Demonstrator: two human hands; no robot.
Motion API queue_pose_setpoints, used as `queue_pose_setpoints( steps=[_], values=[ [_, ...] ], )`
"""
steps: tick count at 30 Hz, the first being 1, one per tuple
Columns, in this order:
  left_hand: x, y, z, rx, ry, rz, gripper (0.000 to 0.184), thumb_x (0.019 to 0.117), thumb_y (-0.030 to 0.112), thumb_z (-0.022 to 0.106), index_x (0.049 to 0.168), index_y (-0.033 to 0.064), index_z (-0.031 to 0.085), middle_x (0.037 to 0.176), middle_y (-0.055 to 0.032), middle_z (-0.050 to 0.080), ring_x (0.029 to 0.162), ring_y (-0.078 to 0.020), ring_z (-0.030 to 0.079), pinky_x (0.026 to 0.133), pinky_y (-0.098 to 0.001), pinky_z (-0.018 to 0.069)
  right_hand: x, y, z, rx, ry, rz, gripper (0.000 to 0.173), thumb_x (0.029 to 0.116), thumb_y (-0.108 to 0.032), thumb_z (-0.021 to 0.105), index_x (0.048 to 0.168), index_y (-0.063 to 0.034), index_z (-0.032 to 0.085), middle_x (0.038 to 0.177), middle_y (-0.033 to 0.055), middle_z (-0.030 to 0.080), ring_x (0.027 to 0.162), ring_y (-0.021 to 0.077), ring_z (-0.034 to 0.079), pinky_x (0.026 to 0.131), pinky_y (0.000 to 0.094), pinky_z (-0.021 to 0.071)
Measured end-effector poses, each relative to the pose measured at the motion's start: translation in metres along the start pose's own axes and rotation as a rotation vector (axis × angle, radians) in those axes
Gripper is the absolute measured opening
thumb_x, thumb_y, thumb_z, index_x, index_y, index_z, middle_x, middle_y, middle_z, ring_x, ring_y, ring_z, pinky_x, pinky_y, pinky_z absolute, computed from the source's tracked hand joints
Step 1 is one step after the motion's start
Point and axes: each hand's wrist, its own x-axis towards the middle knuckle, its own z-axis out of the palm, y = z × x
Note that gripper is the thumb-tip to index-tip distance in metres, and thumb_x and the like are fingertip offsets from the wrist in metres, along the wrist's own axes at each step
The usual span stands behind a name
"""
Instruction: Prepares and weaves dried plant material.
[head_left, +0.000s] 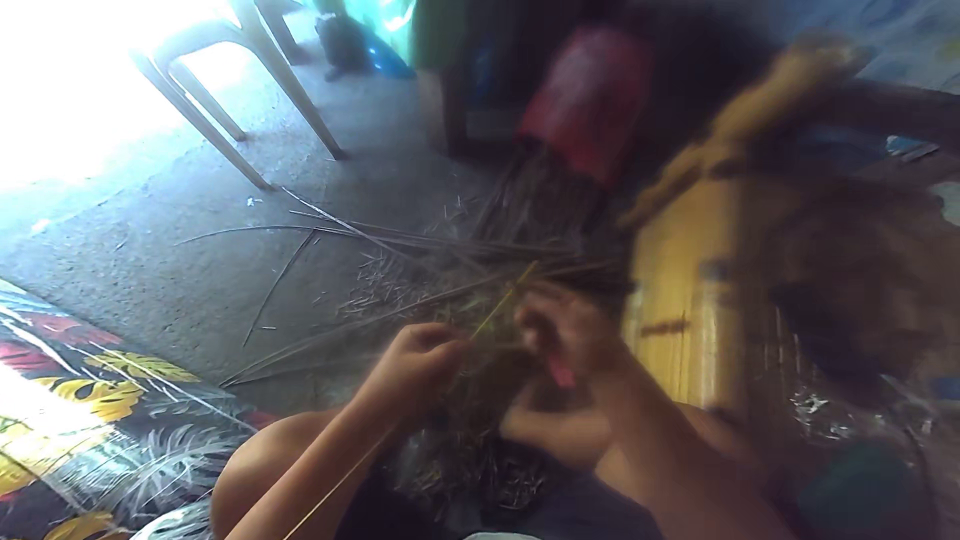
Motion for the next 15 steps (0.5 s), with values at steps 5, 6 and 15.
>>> queue_pose_setpoints(
  steps=[5,6,15],
  values=[
    [0.000,0.003,-0.001,-0.012,0.012,0.008,0.016,0.1008,0.016,0.061,0.097,0.0051,0.073,0.064,0.0009,0.060,0.046,-0.0021,0.049,0.042,-0.0162,0.0411,0.012,-0.023,-0.024,0.034,0.163,-0.157,0.034,0.1105,-0.021,0.036,0.135,-0.0100,0.058,0.080,0.0039,0.064,0.055,0.0088,0.057,0.051,0.0237,0.0528],
    [0.000,0.003,-0.001,-0.009,0.020,0.005,0.018,0.1016,0.017,0.060,0.097,0.0048,0.073,0.063,0.0010,0.060,0.045,-0.0023,0.049,0.042,-0.0164,0.0413,0.008,-0.019,-0.019,0.012,0.120,-0.139,0.035,0.1101,-0.021,0.037,0.137,-0.0106,0.056,0.081,0.0047,0.065,0.055,0.0094,0.058,0.051,0.0245,0.0533],
    [-0.002,0.002,0.003,-0.016,-0.019,0.008,0.016,0.1010,0.017,0.062,0.097,0.0061,0.073,0.065,0.0008,0.061,0.046,-0.0022,0.050,0.043,-0.0165,0.0427,0.007,-0.011,-0.016,0.031,0.070,-0.120,0.032,0.1077,-0.017,0.042,0.130,-0.0064,0.061,0.080,0.0030,0.065,0.057,0.0075,0.057,0.054,0.0229,0.0528]
  ],
)
